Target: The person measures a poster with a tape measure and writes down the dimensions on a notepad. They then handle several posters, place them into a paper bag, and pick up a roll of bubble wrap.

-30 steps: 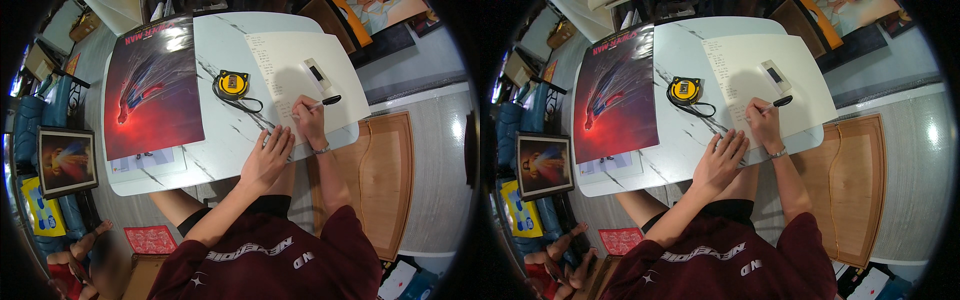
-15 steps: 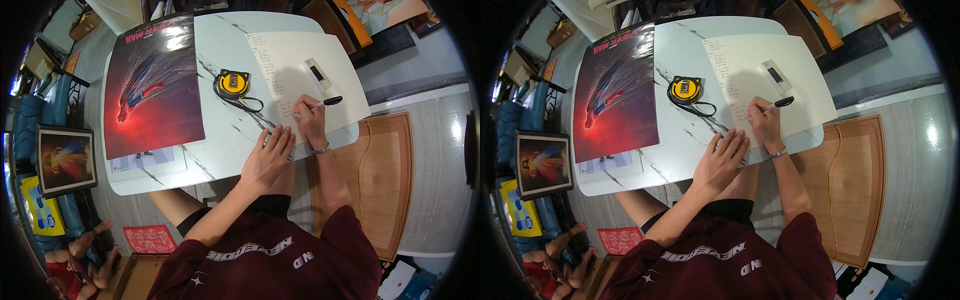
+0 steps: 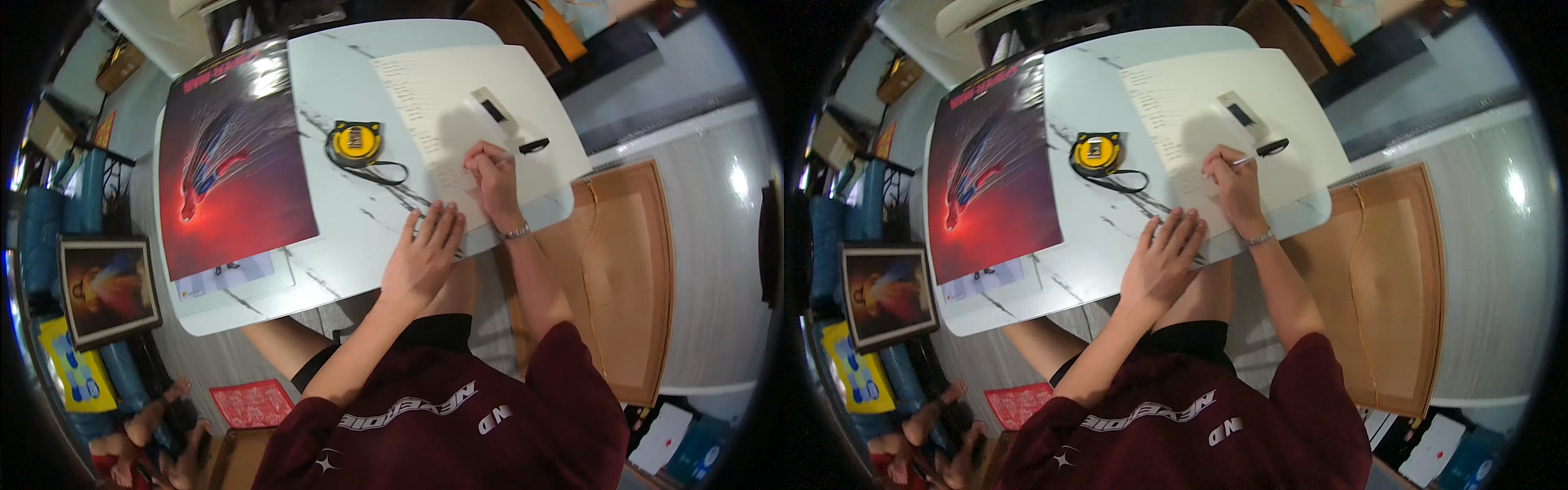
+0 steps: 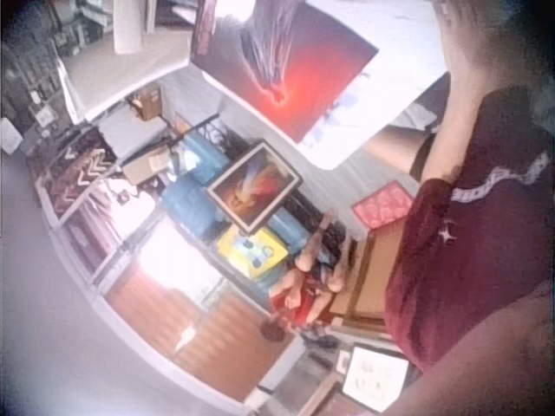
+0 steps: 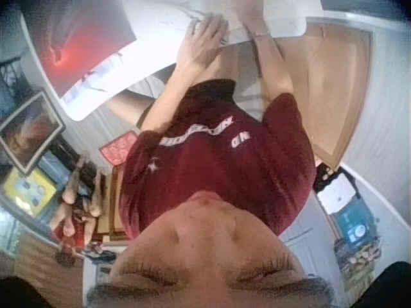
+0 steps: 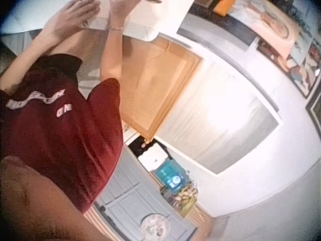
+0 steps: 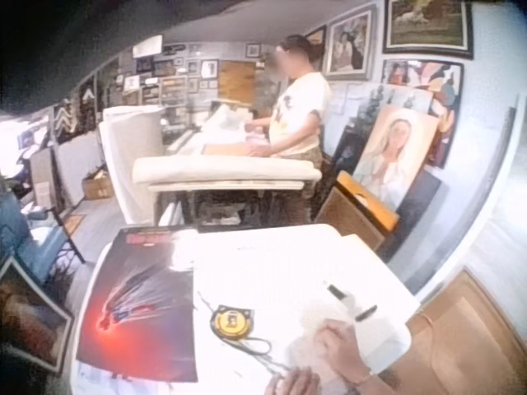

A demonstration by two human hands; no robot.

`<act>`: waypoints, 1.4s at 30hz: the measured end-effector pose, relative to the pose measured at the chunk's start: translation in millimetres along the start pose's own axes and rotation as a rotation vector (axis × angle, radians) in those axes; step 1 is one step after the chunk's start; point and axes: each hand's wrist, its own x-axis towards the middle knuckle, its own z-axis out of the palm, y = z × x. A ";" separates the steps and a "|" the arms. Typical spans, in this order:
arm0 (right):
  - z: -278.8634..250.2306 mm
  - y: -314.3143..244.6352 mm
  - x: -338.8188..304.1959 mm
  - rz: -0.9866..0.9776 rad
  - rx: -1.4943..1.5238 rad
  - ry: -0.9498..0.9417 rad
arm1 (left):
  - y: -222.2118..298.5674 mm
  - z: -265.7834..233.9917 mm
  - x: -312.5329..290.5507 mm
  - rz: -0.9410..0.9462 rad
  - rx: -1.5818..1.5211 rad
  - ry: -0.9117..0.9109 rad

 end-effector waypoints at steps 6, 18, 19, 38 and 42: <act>-5.1 -37.5 -13.0 0.180 -0.068 -0.187 | 0.4 -6.4 1.6 -0.009 -0.068 0.020; 25.5 -44.0 -38.8 -0.134 -0.884 -0.099 | -3.9 -24.6 -60.0 0.284 -0.353 0.333; 27.0 -42.1 -41.8 -0.153 -0.877 -0.084 | -3.6 -27.0 -74.7 0.253 -0.373 0.327; 134.4 -62.6 41.0 -0.671 -1.022 -0.442 | -50.5 -127.4 -229.6 -0.553 -0.009 0.717; 131.7 -69.7 45.3 -0.564 -1.155 -0.399 | -59.8 -141.5 -256.4 -0.699 0.036 0.776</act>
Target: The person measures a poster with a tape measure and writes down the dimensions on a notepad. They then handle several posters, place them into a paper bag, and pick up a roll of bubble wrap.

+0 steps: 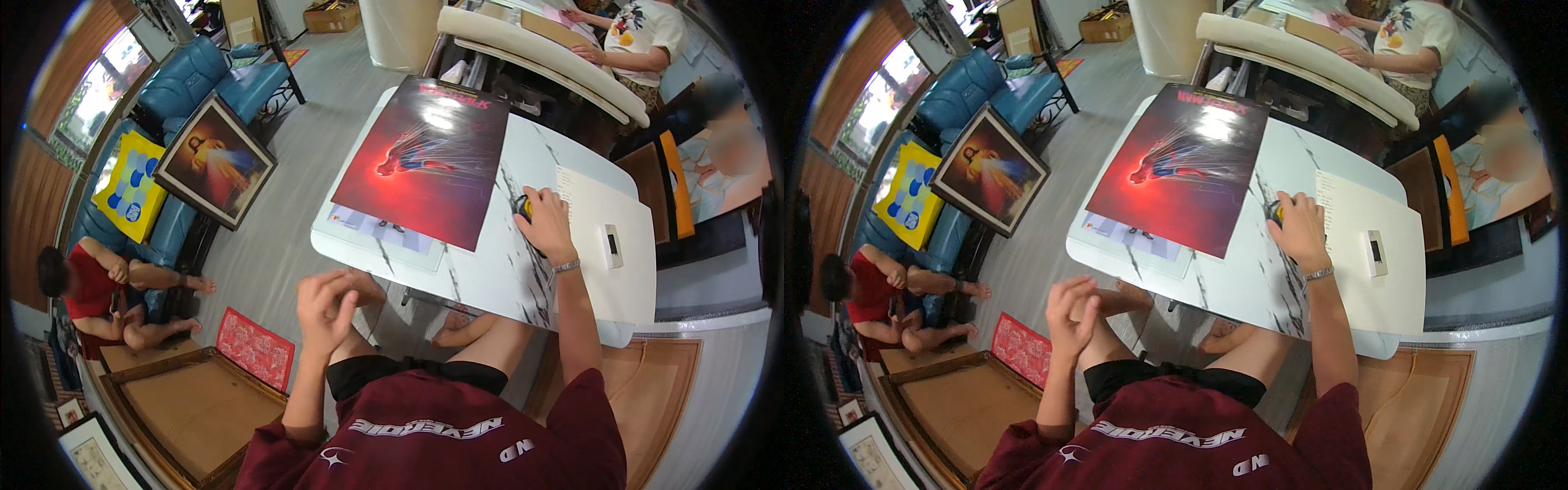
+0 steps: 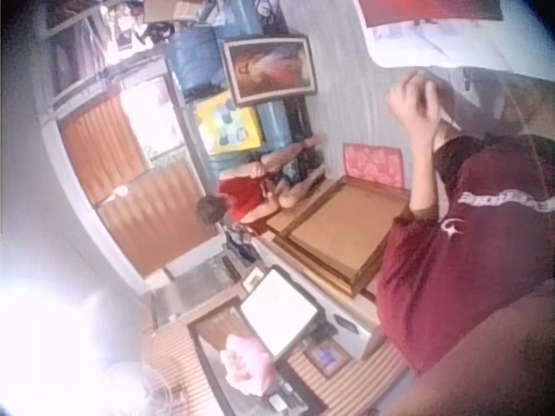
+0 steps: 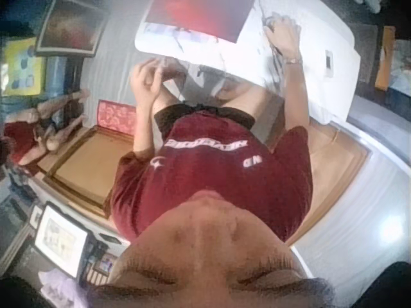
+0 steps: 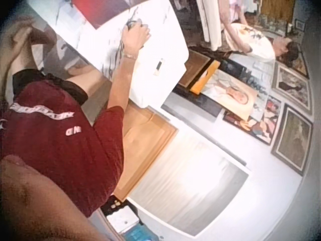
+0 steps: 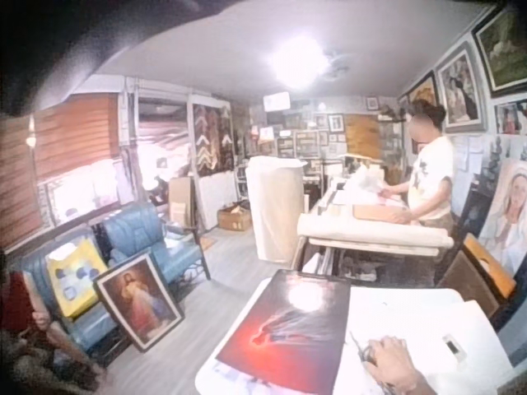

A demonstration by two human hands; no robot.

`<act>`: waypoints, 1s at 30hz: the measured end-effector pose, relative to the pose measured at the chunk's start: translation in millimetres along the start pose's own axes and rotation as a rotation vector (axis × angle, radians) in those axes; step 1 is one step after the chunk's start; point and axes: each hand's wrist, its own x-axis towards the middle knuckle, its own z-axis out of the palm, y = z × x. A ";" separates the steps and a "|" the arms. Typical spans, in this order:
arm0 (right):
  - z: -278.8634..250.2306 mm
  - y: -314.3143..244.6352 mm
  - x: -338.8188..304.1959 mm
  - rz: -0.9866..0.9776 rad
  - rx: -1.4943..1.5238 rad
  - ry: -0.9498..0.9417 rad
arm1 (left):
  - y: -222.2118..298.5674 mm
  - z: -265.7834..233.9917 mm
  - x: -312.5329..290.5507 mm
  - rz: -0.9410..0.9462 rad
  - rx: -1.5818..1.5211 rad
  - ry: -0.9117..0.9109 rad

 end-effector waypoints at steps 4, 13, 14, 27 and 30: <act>12.1 -38.8 -6.0 0.000 0.276 0.277 | -42.8 -15.8 21.0 -0.322 -0.123 0.062; 24.1 -88.7 22.0 0.617 1.238 -0.053 | -98.9 67.7 137.8 -0.094 0.198 -0.357; 23.1 -86.7 25.3 0.632 1.260 -0.090 | -100.2 75.4 138.2 -0.062 0.261 -0.409; 26.6 -71.6 73.4 0.615 1.422 -0.133 | -97.5 84.4 139.3 -0.035 0.204 -0.379; 41.6 -33.4 78.4 0.484 1.347 0.031 | -92.3 79.8 138.7 -0.054 0.142 -0.247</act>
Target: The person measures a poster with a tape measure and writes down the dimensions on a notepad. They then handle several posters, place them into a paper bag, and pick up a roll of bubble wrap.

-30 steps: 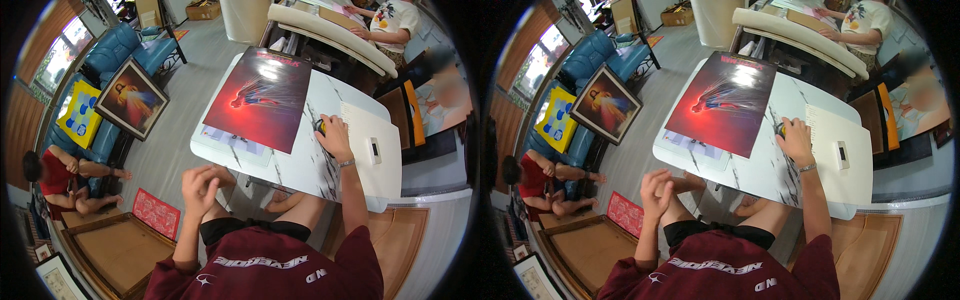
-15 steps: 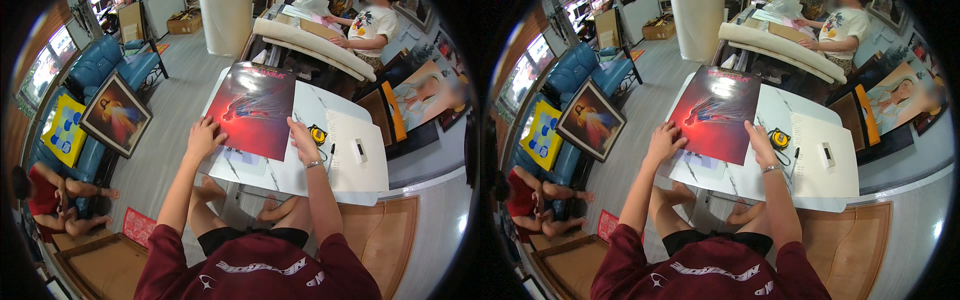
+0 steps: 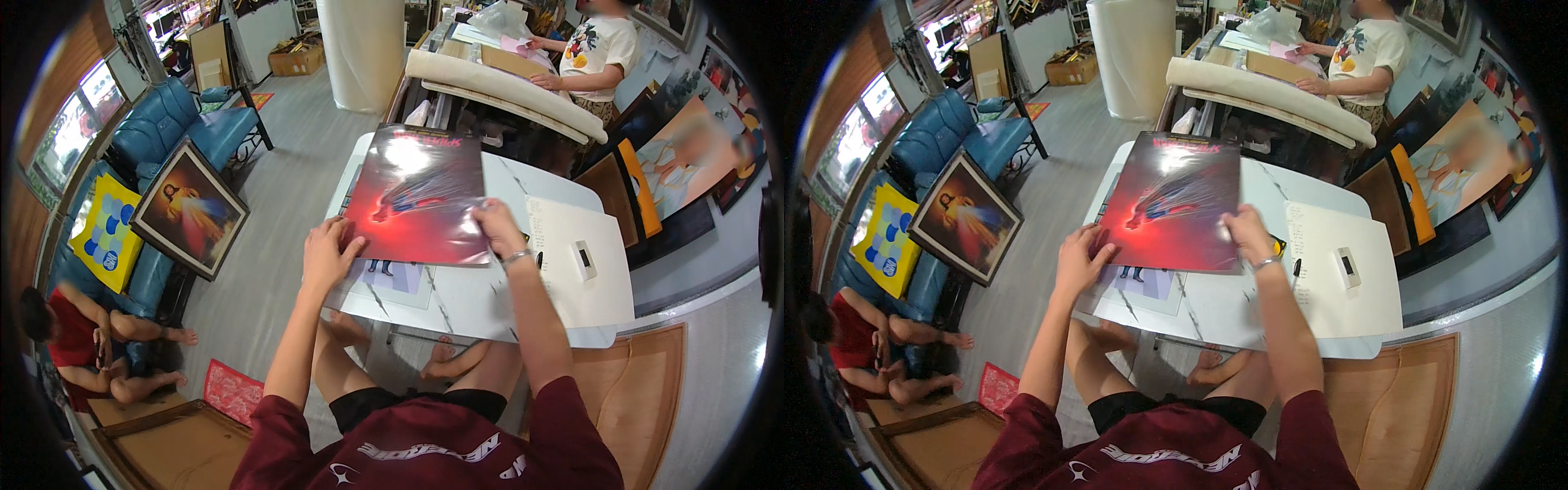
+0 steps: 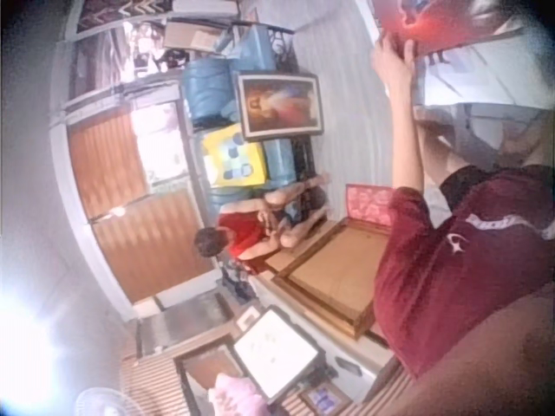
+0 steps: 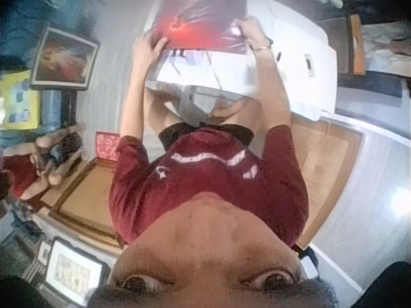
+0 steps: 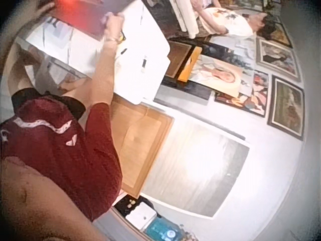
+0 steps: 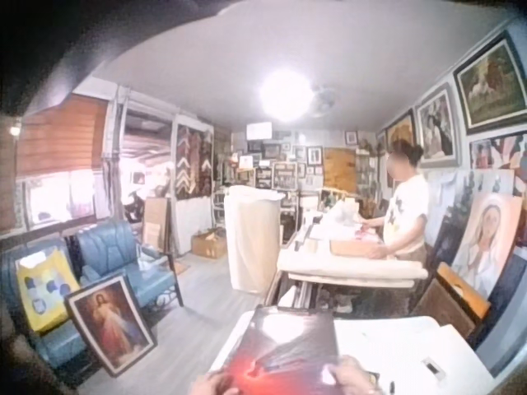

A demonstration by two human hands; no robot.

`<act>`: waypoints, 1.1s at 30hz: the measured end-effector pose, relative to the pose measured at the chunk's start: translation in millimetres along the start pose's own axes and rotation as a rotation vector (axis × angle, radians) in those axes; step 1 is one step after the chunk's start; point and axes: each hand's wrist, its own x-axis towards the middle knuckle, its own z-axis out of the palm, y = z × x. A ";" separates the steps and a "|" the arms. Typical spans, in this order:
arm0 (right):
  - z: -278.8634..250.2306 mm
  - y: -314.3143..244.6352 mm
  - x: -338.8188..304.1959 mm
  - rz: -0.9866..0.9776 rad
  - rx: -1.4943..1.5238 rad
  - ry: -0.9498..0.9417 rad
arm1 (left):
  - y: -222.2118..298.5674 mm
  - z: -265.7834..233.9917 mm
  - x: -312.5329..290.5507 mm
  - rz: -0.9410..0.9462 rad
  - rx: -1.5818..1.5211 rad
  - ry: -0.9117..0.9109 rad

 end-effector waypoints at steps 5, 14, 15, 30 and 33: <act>-120.6 -50.4 -60.8 -0.032 0.027 0.036 | -12.9 -31.3 -25.2 -0.167 -0.080 0.069; -285.5 7.8 -79.0 0.174 -0.595 0.154 | -12.7 -3.6 -12.4 -0.211 0.169 -0.112; -270.3 2.8 -78.8 0.185 -0.761 0.164 | -13.9 -1.6 -12.9 -0.229 0.213 -0.120; 66.6 -75.2 92.3 -0.958 -0.897 -0.404 | 31.6 -28.7 -44.4 -0.288 -0.468 0.146; 114.9 -59.8 123.5 -0.702 -1.139 -0.350 | 40.6 -21.4 -77.9 -0.530 -0.614 0.154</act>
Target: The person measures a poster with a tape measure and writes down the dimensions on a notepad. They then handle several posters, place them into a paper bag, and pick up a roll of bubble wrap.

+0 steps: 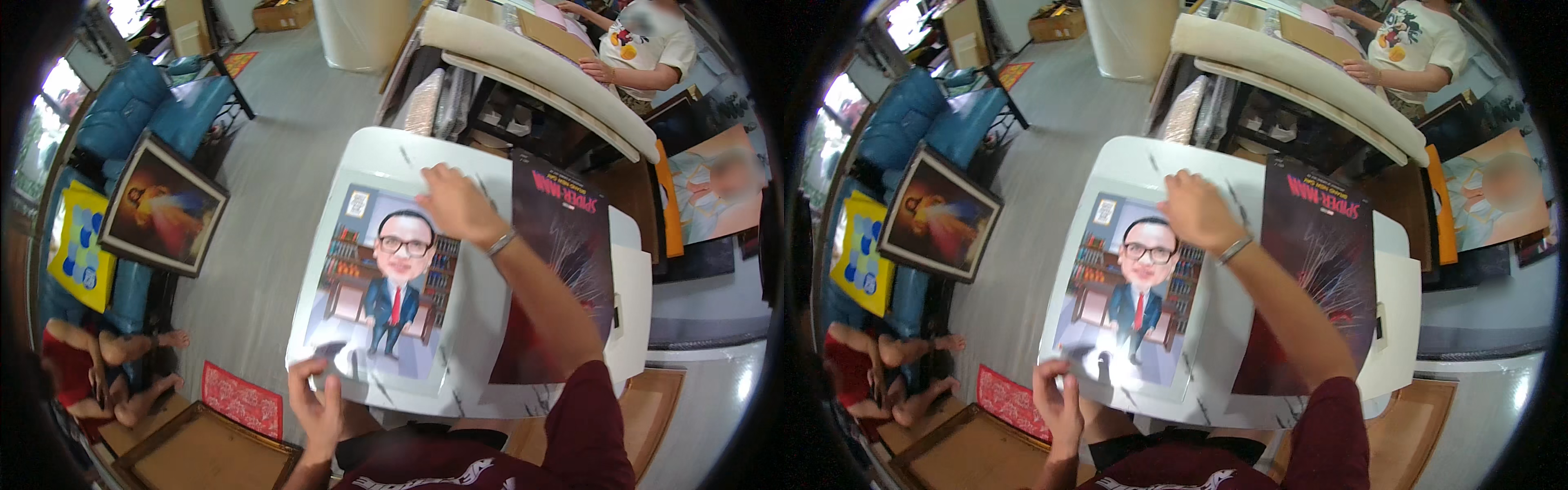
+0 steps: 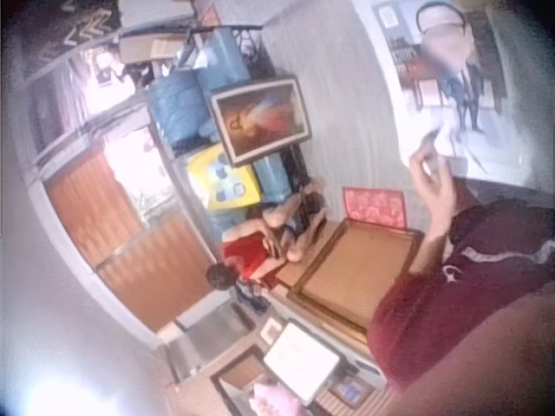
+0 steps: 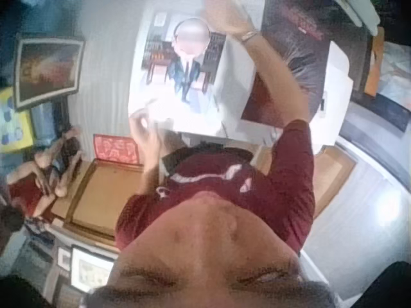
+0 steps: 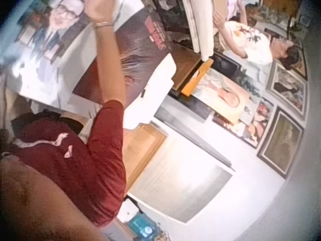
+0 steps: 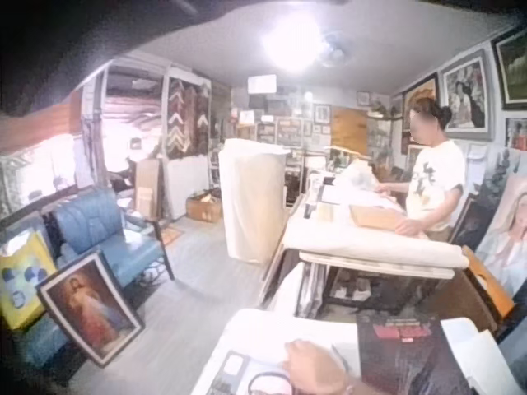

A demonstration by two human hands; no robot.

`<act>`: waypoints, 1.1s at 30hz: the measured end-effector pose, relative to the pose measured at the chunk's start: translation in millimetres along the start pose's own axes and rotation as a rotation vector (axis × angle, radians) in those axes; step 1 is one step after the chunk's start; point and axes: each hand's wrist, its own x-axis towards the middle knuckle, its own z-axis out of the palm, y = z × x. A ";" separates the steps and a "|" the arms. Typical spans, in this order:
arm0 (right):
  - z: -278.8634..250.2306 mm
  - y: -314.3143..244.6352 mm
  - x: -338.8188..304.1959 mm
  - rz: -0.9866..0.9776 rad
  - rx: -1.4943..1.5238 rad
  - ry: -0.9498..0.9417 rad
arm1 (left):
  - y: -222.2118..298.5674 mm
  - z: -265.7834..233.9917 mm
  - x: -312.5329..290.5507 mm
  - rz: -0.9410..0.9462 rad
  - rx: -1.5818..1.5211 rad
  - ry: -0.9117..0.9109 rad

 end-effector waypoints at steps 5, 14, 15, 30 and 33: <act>20.7 -23.0 4.2 0.167 -0.015 -0.018 | 45.4 28.7 -44.1 -0.663 -0.447 0.156; 3.3 -32.7 19.5 0.301 0.019 -0.097 | 57.5 58.8 -40.3 -1.270 -0.691 0.276; 3.4 -32.9 23.6 0.313 0.020 -0.105 | 56.8 62.2 -37.9 -1.273 -0.686 0.270; 7.2 -36.3 26.1 0.333 -0.056 -0.180 | 61.1 86.6 9.2 -1.409 -0.554 0.401; 2.5 -38.1 33.9 0.352 -0.040 -0.197 | 53.5 83.0 4.7 -1.434 -0.621 0.436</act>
